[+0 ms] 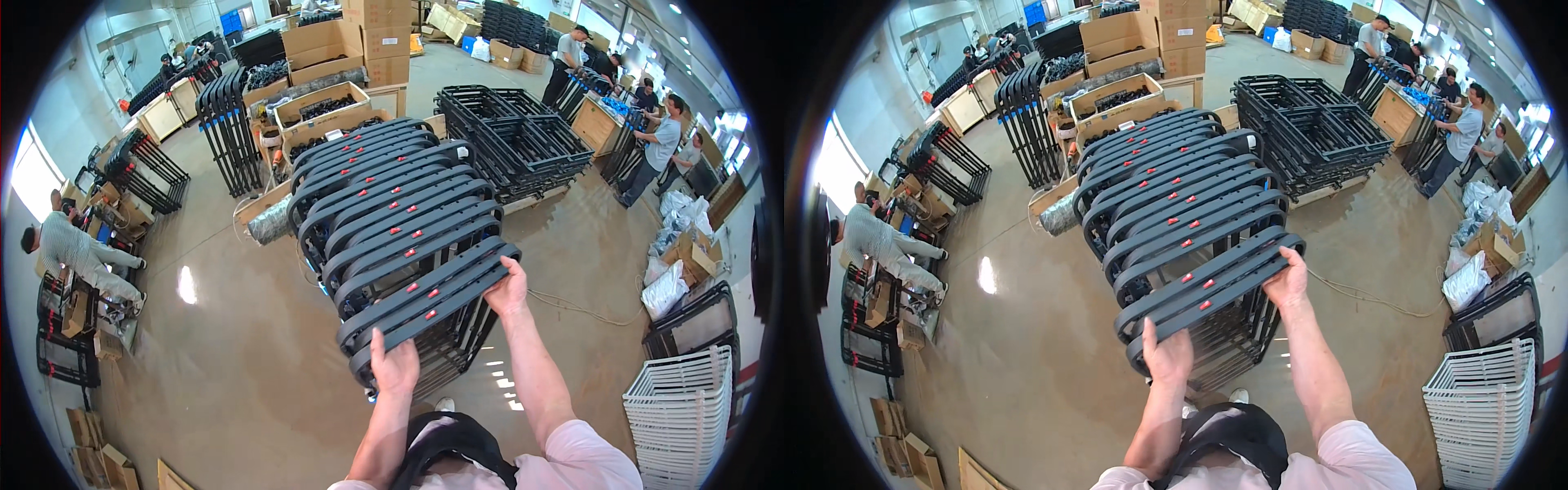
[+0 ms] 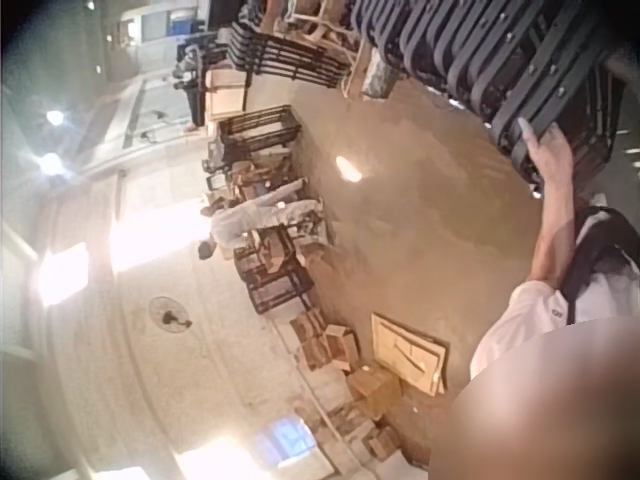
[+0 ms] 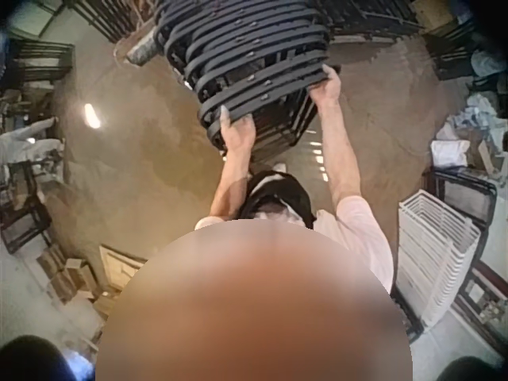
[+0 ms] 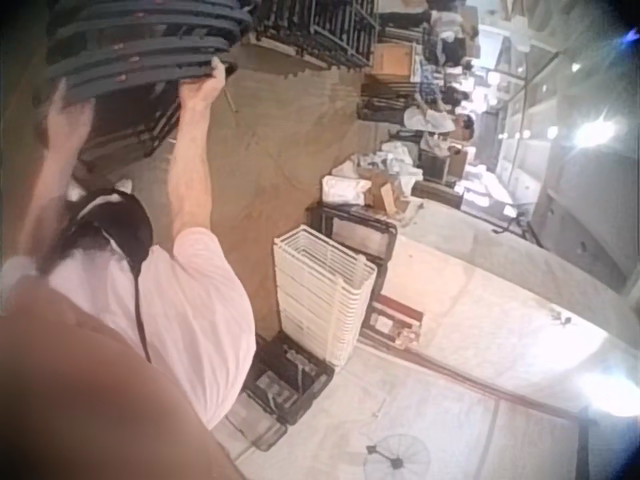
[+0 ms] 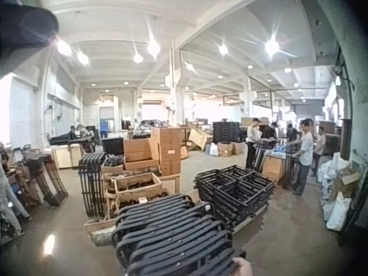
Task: Assemble treadmill components by attaching plastic covers and securing wiring with ties and a pneumatic screwdriver.
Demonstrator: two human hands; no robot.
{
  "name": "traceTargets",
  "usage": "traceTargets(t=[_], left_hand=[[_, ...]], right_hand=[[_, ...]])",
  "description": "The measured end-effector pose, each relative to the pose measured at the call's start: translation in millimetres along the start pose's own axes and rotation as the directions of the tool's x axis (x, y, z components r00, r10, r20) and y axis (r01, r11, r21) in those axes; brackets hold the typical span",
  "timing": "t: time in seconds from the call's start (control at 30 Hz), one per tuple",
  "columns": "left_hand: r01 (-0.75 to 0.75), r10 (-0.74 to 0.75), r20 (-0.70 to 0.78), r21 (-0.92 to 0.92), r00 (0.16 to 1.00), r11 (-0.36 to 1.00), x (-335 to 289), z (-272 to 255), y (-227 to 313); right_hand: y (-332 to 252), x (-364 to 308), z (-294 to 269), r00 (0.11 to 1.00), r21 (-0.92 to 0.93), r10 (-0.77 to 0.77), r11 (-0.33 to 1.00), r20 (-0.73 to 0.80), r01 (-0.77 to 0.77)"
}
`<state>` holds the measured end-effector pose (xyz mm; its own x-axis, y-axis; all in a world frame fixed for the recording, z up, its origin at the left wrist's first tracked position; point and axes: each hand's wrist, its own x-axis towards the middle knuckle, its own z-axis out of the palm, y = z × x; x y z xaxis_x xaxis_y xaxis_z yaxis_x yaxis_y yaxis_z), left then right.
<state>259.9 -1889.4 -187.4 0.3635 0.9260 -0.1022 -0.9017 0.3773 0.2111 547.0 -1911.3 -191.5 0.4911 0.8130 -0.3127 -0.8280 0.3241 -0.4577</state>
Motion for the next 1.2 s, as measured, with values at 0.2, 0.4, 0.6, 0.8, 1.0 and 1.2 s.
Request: traceTargets(t=[0.2,0.4,0.6,0.8,1.0,1.2], left_hand=[[-0.115,0.114,-0.025,-0.041,0.993,0.993,17,1,12],[-0.118,0.113,0.092,0.049,0.989,0.992,41,2,-19],[-0.232,0.11,0.268,0.479,0.957,0.846,45,-58,-7],[-0.159,0.136,-0.095,-0.313,0.986,0.936,75,-26,-23],[-0.237,0.253,0.036,-0.246,0.967,0.94,95,-39,-26],[-0.306,0.303,-0.059,-0.072,0.951,0.949,97,-37,-46]], right_hand=[[23,16,29,0.999,-0.028,0.036,0.999,-0.018,-0.036],[-18,39,-13,0.988,0.005,0.102,0.995,0.112,-0.103],[-19,18,-52,0.846,-0.231,0.304,0.947,0.437,-0.221],[36,72,-48,0.938,-0.016,0.249,0.967,0.241,-0.253],[44,97,-26,0.901,0.298,0.19,0.9,0.389,-0.318],[32,119,-61,0.601,0.35,-0.022,0.829,0.799,-0.435]])
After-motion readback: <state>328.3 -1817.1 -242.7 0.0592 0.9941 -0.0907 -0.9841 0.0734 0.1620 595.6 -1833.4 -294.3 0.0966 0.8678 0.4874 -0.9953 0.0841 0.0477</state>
